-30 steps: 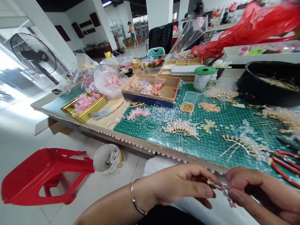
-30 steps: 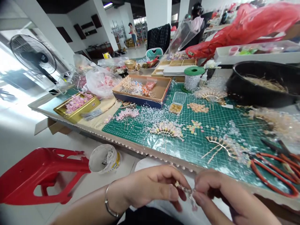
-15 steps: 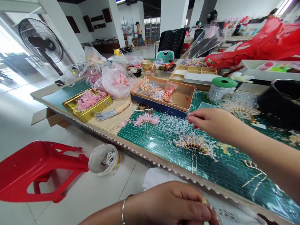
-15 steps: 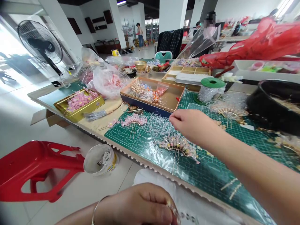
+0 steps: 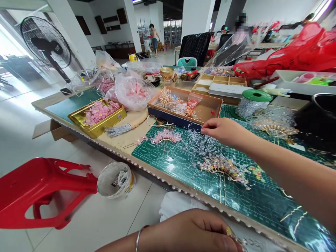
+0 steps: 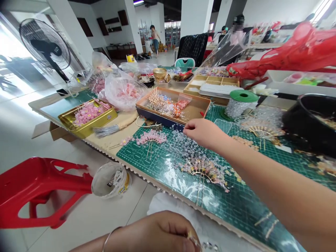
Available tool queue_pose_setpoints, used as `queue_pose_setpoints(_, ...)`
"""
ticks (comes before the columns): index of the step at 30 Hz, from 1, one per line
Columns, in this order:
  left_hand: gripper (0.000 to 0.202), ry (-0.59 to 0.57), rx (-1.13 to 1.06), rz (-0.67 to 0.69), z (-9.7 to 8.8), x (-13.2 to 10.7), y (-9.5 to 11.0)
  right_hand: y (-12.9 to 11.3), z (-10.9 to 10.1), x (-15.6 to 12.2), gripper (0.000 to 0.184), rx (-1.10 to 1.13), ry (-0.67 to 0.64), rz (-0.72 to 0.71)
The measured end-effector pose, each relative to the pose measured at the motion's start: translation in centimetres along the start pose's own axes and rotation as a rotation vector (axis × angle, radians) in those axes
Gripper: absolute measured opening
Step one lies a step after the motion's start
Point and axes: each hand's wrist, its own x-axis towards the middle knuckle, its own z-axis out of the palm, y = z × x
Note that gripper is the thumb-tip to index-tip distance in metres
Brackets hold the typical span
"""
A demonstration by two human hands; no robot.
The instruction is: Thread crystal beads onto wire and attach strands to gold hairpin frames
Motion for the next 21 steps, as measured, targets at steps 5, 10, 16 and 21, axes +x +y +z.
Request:
queue_pose_setpoints(5, 0.05, 0.053, -0.026, 0.01, 0.8, 0.0, 0.0, 0.6, -1.9, -0.7, 0.022, 0.312, 0.055, -0.01)
queue_pose_setpoints(10, 0.051, 0.082, 0.023, -0.025, 1.0, 0.2, -0.6, -0.2, -3.6, -1.2, 0.02, 0.526, 0.038, -0.054)
queue_pose_setpoints(16, 0.046, 0.127, 0.122, 0.042, 1.2, 0.0, -0.3, -0.5, -4.1, -1.3, 0.02, 0.431, 0.12, -0.081)
queue_pose_setpoints(21, 0.039, 0.157, 0.17, 0.088, 1.7, -0.7, 0.6, 0.0, -2.8, -1.8, 0.022, 0.395, 0.115, -0.071)
